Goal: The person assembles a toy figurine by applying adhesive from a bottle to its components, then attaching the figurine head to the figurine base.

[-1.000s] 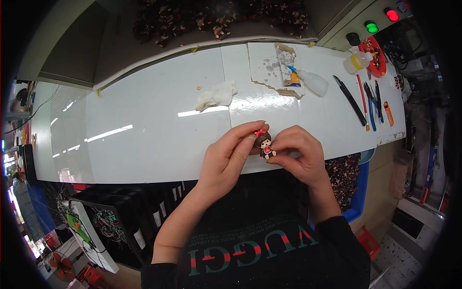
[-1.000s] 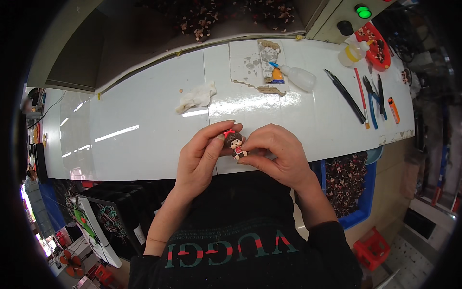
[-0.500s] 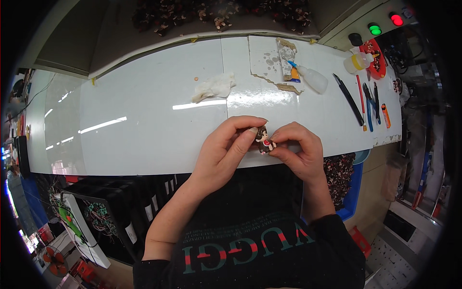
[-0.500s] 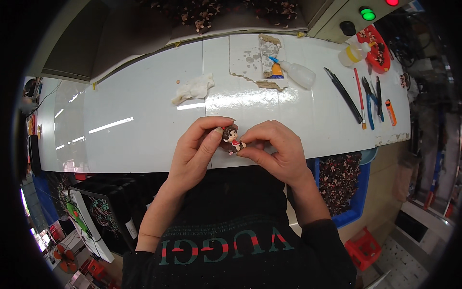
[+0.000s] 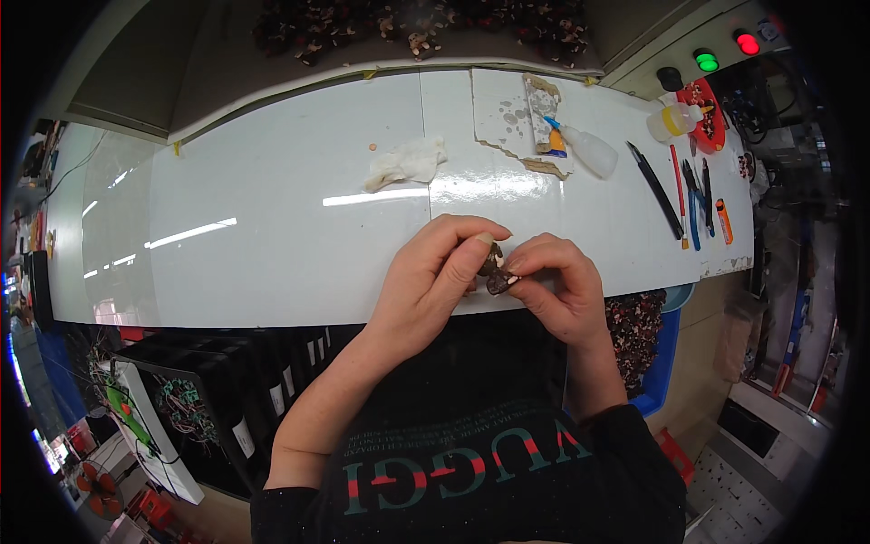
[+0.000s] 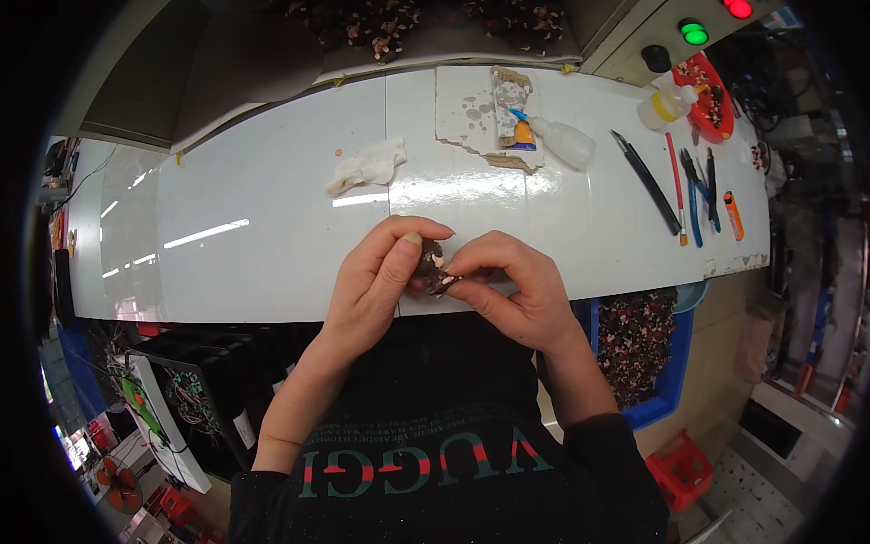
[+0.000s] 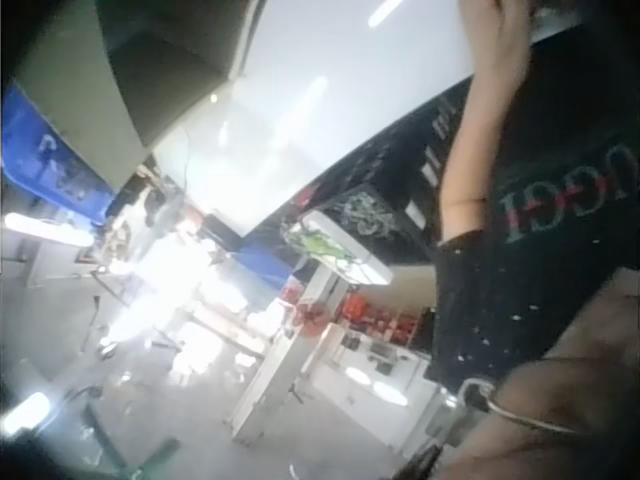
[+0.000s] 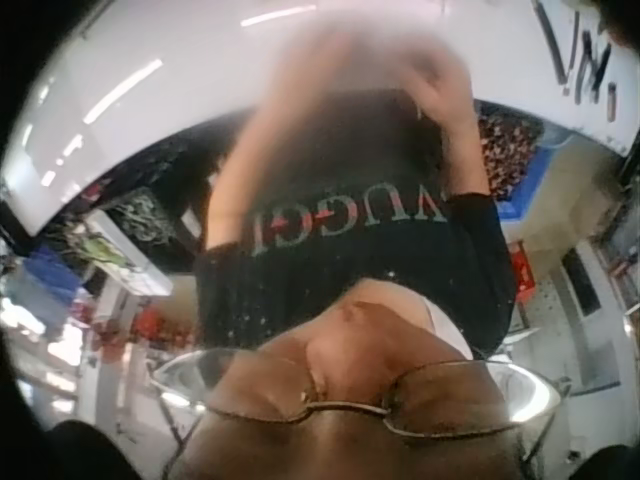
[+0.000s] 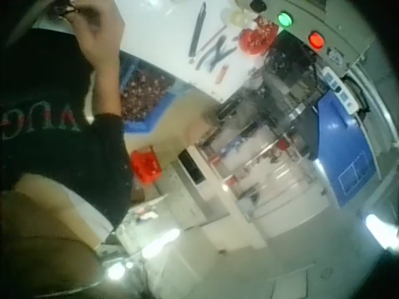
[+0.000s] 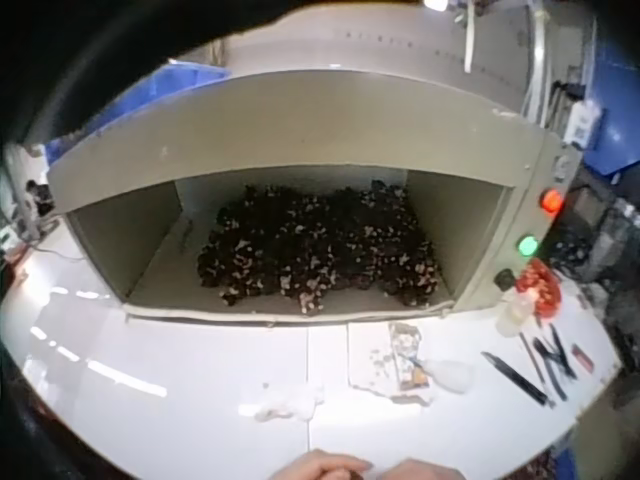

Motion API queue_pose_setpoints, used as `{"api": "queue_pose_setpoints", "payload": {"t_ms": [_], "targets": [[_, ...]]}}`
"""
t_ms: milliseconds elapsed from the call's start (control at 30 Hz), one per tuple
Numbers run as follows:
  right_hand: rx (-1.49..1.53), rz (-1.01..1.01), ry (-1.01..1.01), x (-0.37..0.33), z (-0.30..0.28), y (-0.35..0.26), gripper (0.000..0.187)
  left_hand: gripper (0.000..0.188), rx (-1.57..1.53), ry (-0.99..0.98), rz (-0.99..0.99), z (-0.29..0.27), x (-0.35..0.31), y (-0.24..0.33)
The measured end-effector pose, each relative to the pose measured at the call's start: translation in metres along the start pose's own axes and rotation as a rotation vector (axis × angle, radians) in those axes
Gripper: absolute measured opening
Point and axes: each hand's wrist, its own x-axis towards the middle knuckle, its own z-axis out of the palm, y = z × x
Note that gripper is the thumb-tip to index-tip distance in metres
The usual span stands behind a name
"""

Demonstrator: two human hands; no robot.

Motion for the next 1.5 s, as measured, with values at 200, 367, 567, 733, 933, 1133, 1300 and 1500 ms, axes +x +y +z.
{"api": "queue_pose_setpoints", "payload": {"t_ms": [200,367,567,733,933,1133,1300,1500], "targets": [[0.081,0.056,0.034,-0.005,0.003,0.004,0.021,0.035,0.095,-0.005,0.094,-0.004,-0.004,-0.004],[0.083,0.1,0.041,-0.007,0.005,0.001,0.022,0.034,0.15,0.015,0.15,-0.002,-0.004,-0.003],[0.034,0.116,0.03,-0.003,0.004,-0.007,0.023,0.026,0.079,0.085,0.134,0.004,-0.004,-0.007],[0.108,0.16,0.019,-0.006,0.003,-0.008,0.025,0.03,0.065,0.089,0.087,0.007,-0.004,-0.004],[0.202,0.264,0.029,-0.006,0.0,-0.011,0.023,0.034,0.041,0.077,0.053,0.009,-0.005,-0.001],[0.221,0.305,0.05,-0.006,-0.001,-0.013,0.022,0.034,0.078,0.067,0.068,0.009,-0.004,0.0],[0.213,0.323,0.067,-0.005,-0.006,-0.011,0.022,0.033,0.278,0.025,0.107,0.015,-0.003,0.014],[0.226,0.351,0.083,-0.001,-0.016,-0.016,0.02,0.045,0.381,0.046,0.162,0.028,0.003,0.008]]}}
